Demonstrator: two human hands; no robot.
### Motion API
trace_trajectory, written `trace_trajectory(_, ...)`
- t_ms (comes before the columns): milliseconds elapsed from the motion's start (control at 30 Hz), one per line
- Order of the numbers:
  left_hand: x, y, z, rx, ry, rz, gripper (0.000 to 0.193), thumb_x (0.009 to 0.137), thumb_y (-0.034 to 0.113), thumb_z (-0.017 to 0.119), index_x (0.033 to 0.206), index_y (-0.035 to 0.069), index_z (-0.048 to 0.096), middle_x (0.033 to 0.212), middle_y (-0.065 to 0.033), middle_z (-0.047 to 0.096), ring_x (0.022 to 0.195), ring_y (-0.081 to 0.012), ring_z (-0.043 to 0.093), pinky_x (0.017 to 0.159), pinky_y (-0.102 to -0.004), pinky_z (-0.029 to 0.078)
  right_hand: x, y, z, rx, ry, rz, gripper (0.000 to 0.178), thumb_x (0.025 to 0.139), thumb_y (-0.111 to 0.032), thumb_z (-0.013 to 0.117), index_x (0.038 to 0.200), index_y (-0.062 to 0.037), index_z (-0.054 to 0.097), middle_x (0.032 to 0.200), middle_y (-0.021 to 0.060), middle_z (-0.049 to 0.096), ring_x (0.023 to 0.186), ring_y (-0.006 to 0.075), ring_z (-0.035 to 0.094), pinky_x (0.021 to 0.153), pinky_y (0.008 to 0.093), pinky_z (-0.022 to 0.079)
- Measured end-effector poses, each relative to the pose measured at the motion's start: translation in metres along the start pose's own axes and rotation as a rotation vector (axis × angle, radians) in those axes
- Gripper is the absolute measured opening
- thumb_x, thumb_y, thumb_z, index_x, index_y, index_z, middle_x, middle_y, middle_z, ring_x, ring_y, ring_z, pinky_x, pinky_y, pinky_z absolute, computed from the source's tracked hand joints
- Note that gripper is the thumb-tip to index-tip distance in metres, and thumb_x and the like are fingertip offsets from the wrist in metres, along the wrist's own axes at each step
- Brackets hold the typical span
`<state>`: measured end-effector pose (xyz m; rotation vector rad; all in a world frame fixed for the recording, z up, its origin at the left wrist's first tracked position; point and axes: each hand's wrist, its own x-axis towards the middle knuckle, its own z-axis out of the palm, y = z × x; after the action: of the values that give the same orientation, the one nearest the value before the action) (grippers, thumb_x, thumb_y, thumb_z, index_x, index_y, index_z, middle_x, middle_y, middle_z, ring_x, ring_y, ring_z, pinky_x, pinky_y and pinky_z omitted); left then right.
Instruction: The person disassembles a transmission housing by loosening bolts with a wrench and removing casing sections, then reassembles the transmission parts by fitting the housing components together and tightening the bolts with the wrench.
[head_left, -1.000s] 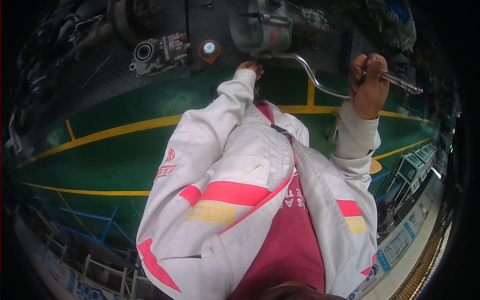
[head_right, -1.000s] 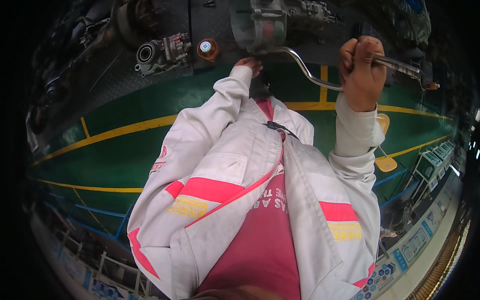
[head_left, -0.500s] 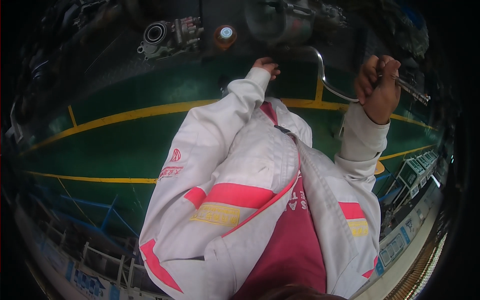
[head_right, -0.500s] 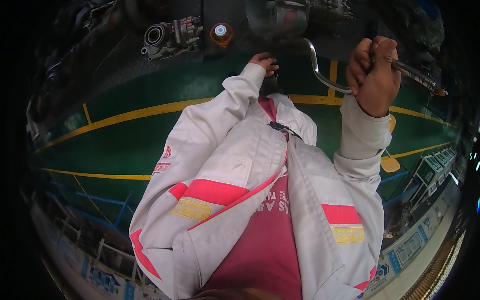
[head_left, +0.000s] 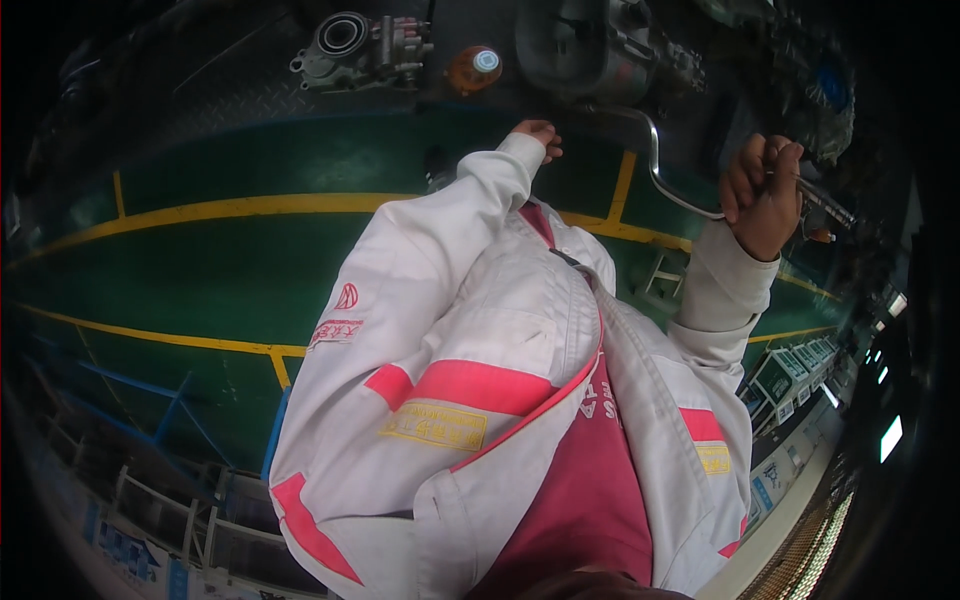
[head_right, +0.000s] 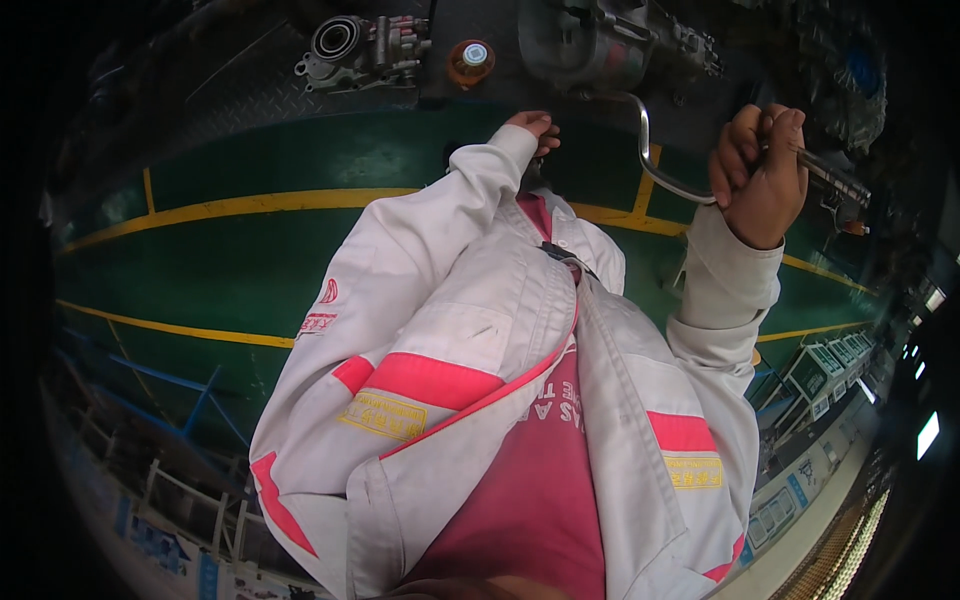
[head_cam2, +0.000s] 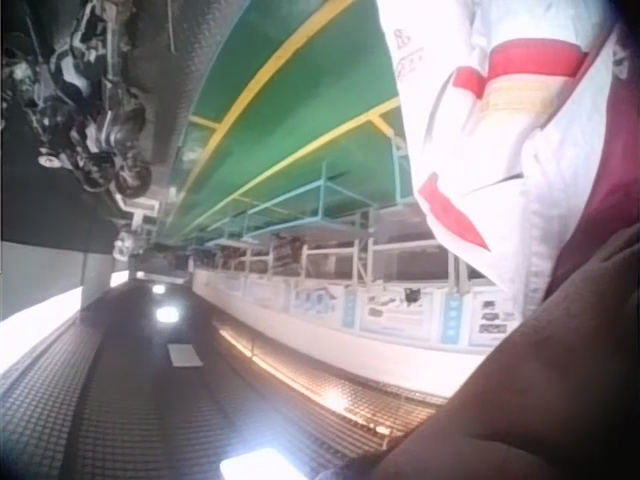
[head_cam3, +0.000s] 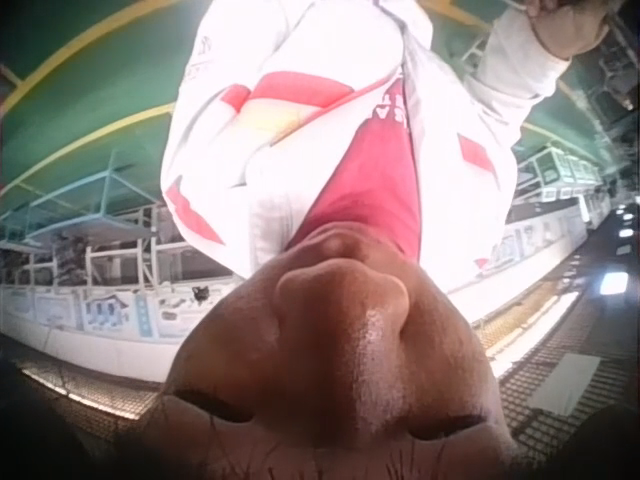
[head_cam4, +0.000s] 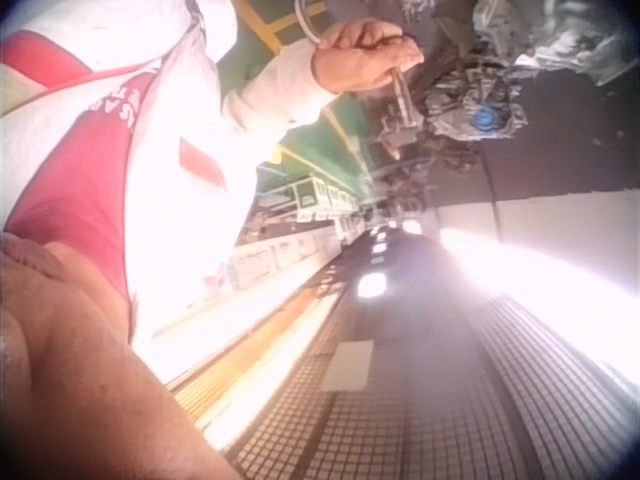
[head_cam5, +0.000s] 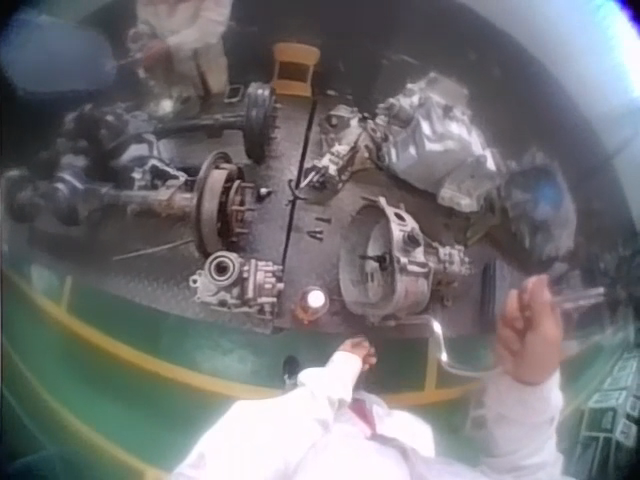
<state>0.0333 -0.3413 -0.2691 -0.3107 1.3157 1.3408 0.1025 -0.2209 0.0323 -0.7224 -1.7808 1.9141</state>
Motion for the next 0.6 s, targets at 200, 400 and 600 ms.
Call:
trace_trajectory(200, -0.02, 0.005, -0.024, -0.035, -0.124, -0.059, 0.039, 0.099, 0.03, 0.037, 0.13, 0.008, 0.046, 0.118, -0.0147, 0.059, 0.096, -0.0251, 0.064, 0.081, -0.0326, 0.053, 0.004, 0.001, -0.008, 0.14, 0.01, 0.063, 0.034, 0.099, -0.039, 0.036, 0.083, -0.0093, 0.037, 0.066, 0.0004, 0.031, 0.048, 0.0072, 0.026, 0.035, 0.0187, 0.026)
trace_trajectory(400, -0.046, 0.003, -0.06, -0.87, -0.665, -0.041, 0.06, 0.098, 0.04, 0.015, 0.139, 0.0, 0.033, 0.14, -0.02, 0.039, 0.127, -0.0385, 0.04, 0.101, -0.0482, 0.038, 0.0, 0.017, -0.021, 0.421, 0.107, 0.039, 0.03, 0.1, -0.036, 0.036, 0.085, -0.0096, 0.04, 0.068, 0.0008, 0.032, 0.051, 0.0103, 0.026, 0.038, 0.0211, 0.027)
trace_trajectory(600, -0.06, 0.001, -0.075, -0.685, -0.568, 0.137, 0.05, 0.099, 0.034, 0.036, 0.137, 0.001, 0.037, 0.139, -0.0175, 0.042, 0.127, -0.0328, 0.043, 0.1, -0.0453, 0.041, -0.002, 0.018, -0.014, 0.522, -0.006, 0.0, 0.03, 0.099, -0.033, 0.037, 0.082, -0.0087, 0.041, 0.068, 0.0015, 0.034, 0.052, 0.012, 0.029, 0.039, 0.0214, 0.028)
